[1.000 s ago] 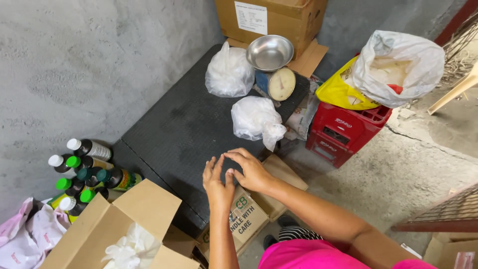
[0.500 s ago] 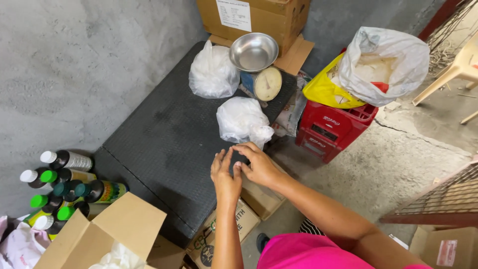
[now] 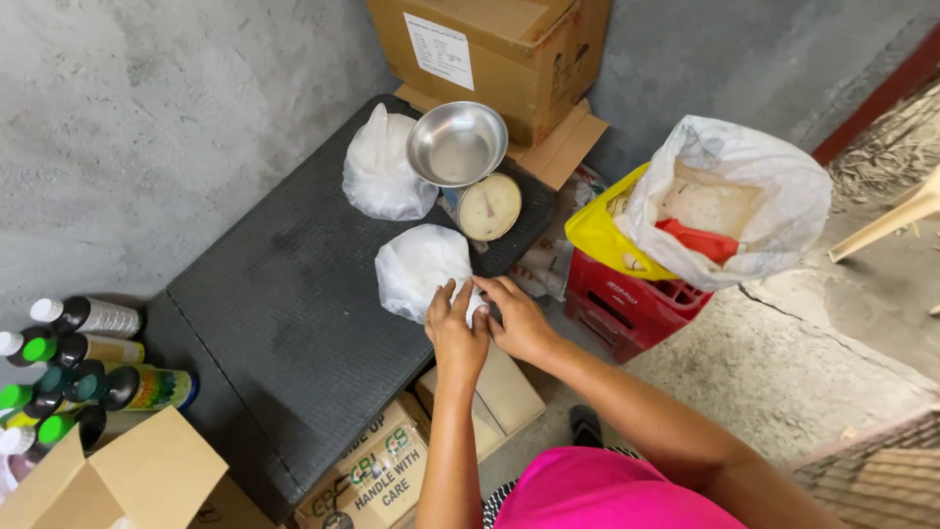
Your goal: The recorder is weighing a white powder using a scale and a red scoop, then placing it into plastic bags and tying them.
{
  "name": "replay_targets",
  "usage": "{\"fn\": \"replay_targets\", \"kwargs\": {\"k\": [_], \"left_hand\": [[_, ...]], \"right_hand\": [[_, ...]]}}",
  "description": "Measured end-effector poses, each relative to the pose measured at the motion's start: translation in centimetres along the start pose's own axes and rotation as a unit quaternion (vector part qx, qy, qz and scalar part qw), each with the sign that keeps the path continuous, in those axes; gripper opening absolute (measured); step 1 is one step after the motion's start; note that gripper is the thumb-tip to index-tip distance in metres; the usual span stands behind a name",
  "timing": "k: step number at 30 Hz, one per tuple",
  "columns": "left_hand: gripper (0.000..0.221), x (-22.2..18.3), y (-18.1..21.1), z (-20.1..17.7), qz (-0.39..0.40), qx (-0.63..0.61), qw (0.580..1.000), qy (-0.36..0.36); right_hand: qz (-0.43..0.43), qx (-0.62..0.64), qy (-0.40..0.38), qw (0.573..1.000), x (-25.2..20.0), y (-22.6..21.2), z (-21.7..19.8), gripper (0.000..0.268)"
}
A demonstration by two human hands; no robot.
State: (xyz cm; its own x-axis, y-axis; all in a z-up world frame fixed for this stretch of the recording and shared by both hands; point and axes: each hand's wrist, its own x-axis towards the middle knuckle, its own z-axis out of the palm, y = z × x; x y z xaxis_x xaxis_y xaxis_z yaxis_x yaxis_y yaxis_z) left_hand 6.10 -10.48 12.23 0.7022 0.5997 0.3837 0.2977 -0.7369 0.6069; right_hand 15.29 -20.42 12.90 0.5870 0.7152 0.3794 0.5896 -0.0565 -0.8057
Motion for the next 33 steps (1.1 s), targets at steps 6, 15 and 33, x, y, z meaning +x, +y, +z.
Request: {"fn": "replay_targets", "kwargs": {"k": [6, 15, 33], "left_hand": [[0.052, 0.7, 1.8, 3.7, -0.021, 0.031, 0.999, 0.004], [0.054, 3.4, 0.2, 5.8, -0.012, 0.037, 0.999, -0.007], [0.049, -1.2, -15.4, 6.1, -0.232, 0.148, 0.957, -0.096]], "right_hand": [[0.014, 0.027, -0.030, 0.999, 0.9, 3.1, -2.8, 0.052], [0.007, 0.005, -0.007, 1.000, 3.0, 5.1, -2.5, 0.054], [-0.002, -0.033, -0.221, 0.975, 3.8, 11.2, 7.7, 0.061]]}}
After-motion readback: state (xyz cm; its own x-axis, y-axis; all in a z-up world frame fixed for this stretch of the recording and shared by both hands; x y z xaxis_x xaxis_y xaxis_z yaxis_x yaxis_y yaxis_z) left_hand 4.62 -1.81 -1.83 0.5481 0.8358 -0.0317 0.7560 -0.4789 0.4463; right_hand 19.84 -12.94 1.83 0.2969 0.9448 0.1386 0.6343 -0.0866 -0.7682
